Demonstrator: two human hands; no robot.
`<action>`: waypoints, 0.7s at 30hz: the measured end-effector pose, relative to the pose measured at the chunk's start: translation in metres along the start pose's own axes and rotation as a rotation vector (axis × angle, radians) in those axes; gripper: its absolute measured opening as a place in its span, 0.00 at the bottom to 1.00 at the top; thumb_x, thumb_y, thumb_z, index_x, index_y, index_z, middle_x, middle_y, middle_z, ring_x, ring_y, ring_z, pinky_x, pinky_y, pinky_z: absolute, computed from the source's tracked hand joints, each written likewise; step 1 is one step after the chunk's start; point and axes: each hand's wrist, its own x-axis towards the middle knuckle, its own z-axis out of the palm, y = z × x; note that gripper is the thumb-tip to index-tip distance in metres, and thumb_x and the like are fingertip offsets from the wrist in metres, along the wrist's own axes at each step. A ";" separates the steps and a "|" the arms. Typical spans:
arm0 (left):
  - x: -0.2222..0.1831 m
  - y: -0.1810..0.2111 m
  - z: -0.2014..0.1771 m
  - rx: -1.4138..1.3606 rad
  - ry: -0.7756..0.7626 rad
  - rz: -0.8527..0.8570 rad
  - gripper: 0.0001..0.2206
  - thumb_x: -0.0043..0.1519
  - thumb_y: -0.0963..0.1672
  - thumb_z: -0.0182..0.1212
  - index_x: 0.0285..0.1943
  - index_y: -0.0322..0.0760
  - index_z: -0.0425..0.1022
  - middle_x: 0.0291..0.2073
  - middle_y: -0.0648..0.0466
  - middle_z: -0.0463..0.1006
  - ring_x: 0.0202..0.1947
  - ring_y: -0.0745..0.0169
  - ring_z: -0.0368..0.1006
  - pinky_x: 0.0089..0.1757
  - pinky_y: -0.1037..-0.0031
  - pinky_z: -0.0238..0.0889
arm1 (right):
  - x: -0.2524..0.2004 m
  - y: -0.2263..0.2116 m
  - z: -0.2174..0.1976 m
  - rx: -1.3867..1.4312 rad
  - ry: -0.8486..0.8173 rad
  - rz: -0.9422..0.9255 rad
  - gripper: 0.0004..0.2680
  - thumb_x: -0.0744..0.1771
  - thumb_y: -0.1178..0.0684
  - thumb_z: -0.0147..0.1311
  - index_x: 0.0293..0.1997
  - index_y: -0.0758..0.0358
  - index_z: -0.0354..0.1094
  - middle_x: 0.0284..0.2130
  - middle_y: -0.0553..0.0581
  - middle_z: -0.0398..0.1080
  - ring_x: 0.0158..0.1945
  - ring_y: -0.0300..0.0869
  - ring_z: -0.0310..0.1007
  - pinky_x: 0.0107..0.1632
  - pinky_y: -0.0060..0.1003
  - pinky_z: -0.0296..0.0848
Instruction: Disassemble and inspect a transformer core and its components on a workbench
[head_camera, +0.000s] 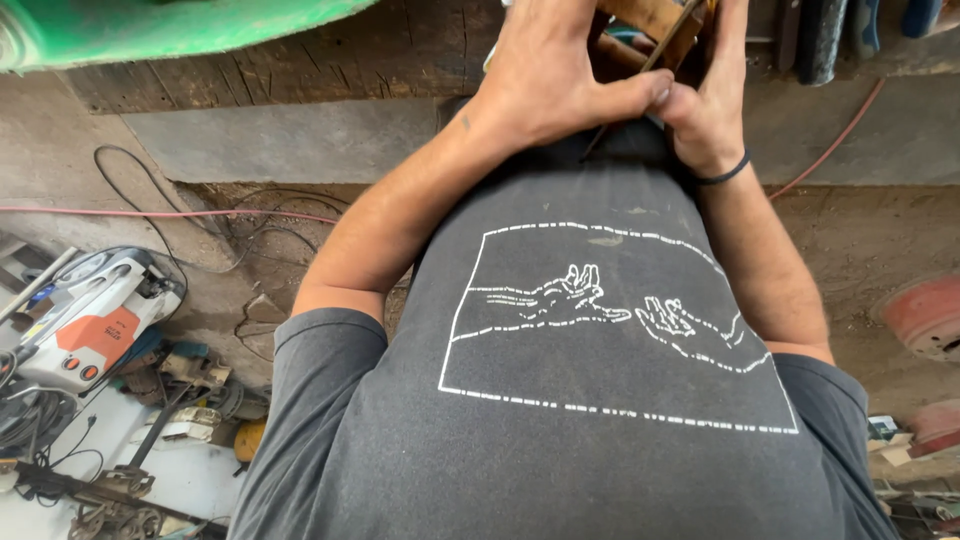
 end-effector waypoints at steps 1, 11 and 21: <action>-0.001 0.003 -0.003 0.002 0.002 0.005 0.30 0.51 0.61 0.71 0.48 0.40 0.71 0.42 0.47 0.77 0.44 0.44 0.73 0.43 0.56 0.63 | -0.001 0.000 -0.001 -0.001 0.000 -0.005 0.27 0.68 0.41 0.56 0.72 0.62 0.46 0.64 0.64 0.57 0.70 0.51 0.60 0.76 0.53 0.67; -0.003 0.018 -0.010 -0.092 0.032 -0.063 0.21 0.48 0.51 0.73 0.47 0.44 0.74 0.38 0.56 0.82 0.40 0.53 0.78 0.41 0.63 0.68 | 0.004 -0.008 -0.012 -0.118 -0.103 0.060 0.23 0.68 0.60 0.57 0.67 0.65 0.45 0.61 0.66 0.57 0.67 0.51 0.59 0.74 0.48 0.63; 0.005 0.016 -0.012 -0.101 0.038 0.066 0.15 0.46 0.49 0.68 0.41 0.45 0.78 0.31 0.56 0.82 0.31 0.54 0.75 0.34 0.63 0.64 | -0.003 0.005 -0.013 0.064 -0.064 0.039 0.28 0.65 0.51 0.61 0.69 0.61 0.45 0.62 0.65 0.57 0.68 0.54 0.61 0.76 0.53 0.66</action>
